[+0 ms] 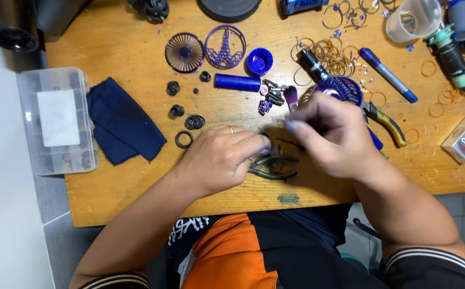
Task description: Repairing a small portable fan by manipulating internal wires and components with tweezers
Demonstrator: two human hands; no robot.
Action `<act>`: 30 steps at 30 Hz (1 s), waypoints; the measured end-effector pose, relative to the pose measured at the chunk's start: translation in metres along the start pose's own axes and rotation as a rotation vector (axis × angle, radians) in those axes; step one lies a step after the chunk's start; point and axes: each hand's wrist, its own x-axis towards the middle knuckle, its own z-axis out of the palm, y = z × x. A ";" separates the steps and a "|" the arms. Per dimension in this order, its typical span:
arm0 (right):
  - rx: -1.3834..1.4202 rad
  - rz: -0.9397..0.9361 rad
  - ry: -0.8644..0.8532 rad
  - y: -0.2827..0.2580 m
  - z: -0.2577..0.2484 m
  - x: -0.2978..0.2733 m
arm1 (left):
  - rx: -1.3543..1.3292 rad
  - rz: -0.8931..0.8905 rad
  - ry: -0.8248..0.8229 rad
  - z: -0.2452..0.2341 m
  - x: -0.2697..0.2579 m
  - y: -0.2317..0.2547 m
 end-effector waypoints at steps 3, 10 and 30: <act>-0.252 0.010 -0.074 -0.013 0.003 0.003 | 0.052 0.003 0.009 0.002 -0.002 -0.004; 0.031 0.004 0.031 0.002 -0.001 -0.004 | 0.008 -0.007 -0.014 -0.003 -0.001 -0.002; -0.160 0.035 0.024 -0.017 0.007 -0.005 | -0.059 0.017 -0.107 -0.005 -0.003 -0.006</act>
